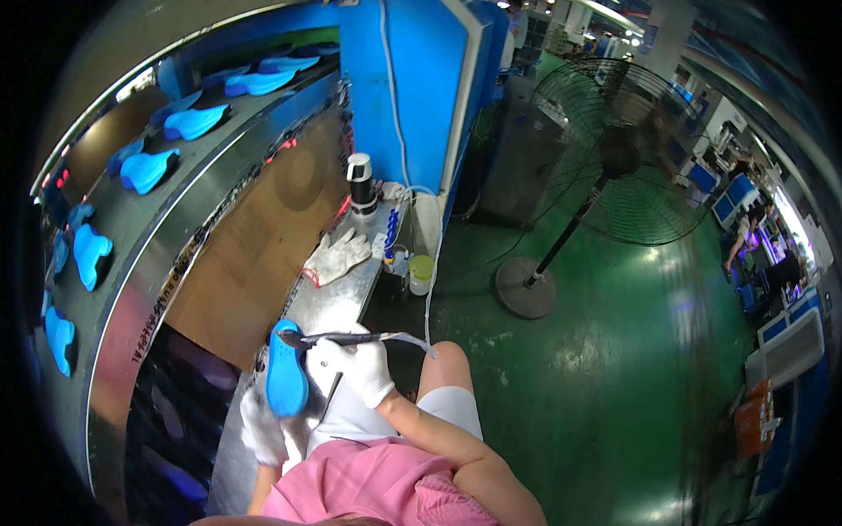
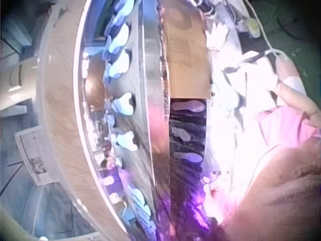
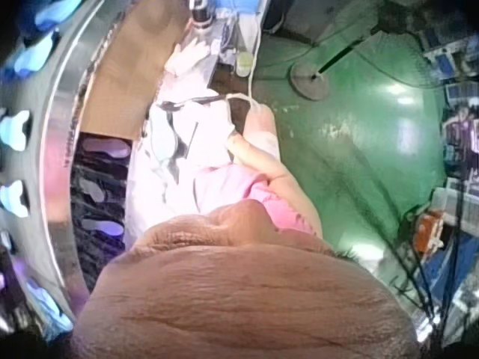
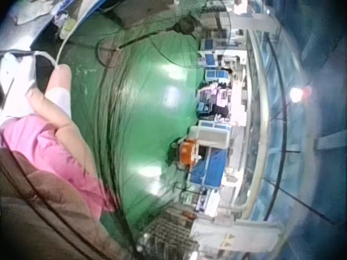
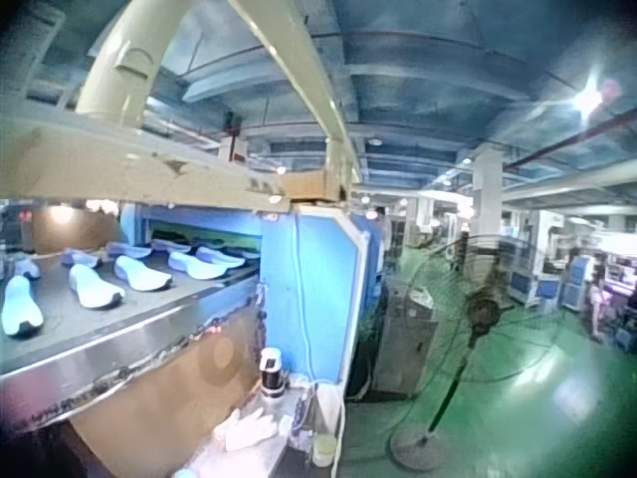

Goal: The person takes shoe soles one at a time from a conveyor belt and brushes liquid onto their surfaces using a handheld brush tool.

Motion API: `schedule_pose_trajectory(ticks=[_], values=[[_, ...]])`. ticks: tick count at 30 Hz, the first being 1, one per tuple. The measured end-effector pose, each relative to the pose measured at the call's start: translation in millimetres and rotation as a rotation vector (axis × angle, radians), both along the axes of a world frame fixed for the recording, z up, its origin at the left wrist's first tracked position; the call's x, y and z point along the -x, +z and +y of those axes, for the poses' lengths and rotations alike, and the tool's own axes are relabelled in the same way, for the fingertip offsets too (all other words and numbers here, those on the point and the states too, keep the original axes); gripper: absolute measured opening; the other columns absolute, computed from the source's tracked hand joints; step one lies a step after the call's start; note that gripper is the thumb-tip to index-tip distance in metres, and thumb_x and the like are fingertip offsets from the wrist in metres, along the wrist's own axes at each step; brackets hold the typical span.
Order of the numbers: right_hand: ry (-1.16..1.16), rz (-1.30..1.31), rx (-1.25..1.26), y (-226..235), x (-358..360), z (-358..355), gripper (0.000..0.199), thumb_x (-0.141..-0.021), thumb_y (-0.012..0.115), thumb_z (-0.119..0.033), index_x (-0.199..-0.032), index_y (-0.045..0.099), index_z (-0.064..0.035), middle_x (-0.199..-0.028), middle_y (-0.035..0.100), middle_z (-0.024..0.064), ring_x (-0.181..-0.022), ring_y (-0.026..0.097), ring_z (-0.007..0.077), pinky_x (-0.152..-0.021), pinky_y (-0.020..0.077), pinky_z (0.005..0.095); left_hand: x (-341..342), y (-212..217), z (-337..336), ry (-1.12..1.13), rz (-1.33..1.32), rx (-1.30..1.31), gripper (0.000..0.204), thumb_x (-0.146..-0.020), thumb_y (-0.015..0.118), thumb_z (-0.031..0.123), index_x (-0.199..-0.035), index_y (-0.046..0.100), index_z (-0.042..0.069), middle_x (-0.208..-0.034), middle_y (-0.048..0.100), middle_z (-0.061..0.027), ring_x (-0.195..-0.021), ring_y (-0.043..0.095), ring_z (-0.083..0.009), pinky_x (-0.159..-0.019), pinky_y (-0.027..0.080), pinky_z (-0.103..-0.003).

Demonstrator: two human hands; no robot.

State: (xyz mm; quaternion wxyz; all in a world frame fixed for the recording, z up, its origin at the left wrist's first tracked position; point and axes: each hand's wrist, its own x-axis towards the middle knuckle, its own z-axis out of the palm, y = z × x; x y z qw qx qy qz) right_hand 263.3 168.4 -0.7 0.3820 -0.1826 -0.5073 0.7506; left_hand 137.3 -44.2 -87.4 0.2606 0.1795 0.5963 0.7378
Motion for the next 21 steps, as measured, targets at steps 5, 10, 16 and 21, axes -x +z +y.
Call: schedule_pose_trajectory(ticks=[5, 10, 16, 21], values=[[-0.086, -0.115, -0.078, 4, 4, 0, 0.012, -0.088, 0.068, -0.001, -0.100, 0.065, 0.0012, -0.080, 0.065, 0.0017, -0.065, 0.060, 0.0076, -0.053, 0.0474, 0.0221, 21, -2, 43, -0.205, -0.974, -0.434, 0.056, -0.100, 0.035, 0.053, -0.123, 0.051, 0.005, -0.114, 0.061, -0.0173, -0.099, 0.062, -0.0369, -0.088, 0.054, -0.048], [-0.138, -0.231, -0.008, -8, -5, 0, 0.012, -0.089, 0.067, -0.003, -0.101, 0.064, 0.0007, -0.072, 0.060, 0.0016, -0.056, 0.052, 0.0074, -0.049, 0.0422, 0.0222, 14, -39, 66, -0.270, -1.232, -0.608, 0.103, -0.085, 0.033, 0.083, -0.135, 0.045, -0.005, -0.125, 0.055, -0.0314, -0.102, 0.060, -0.0409, -0.087, 0.054, -0.052], [-0.005, -0.507, -0.652, -15, 54, 12, 0.012, -0.082, 0.074, -0.007, -0.090, 0.068, -0.0015, -0.078, 0.068, 0.0038, -0.063, 0.061, 0.0116, -0.058, 0.0478, 0.0309, -14, 12, 73, -0.240, -1.043, -0.614, 0.092, -0.088, 0.031, 0.079, -0.135, 0.046, 0.001, -0.113, 0.058, -0.0264, -0.090, 0.058, -0.0382, -0.076, 0.052, -0.051], [0.087, -0.377, -1.327, 37, 36, -37, 0.016, -0.075, 0.077, -0.006, -0.090, 0.069, -0.0076, -0.084, 0.069, 0.0107, -0.075, 0.067, 0.0280, -0.070, 0.0544, 0.0321, -8, 15, 70, -0.129, -0.939, -0.967, 0.056, -0.099, 0.041, 0.049, -0.131, 0.055, 0.005, -0.124, 0.062, -0.0186, -0.106, 0.064, -0.0334, -0.100, 0.049, -0.050]])
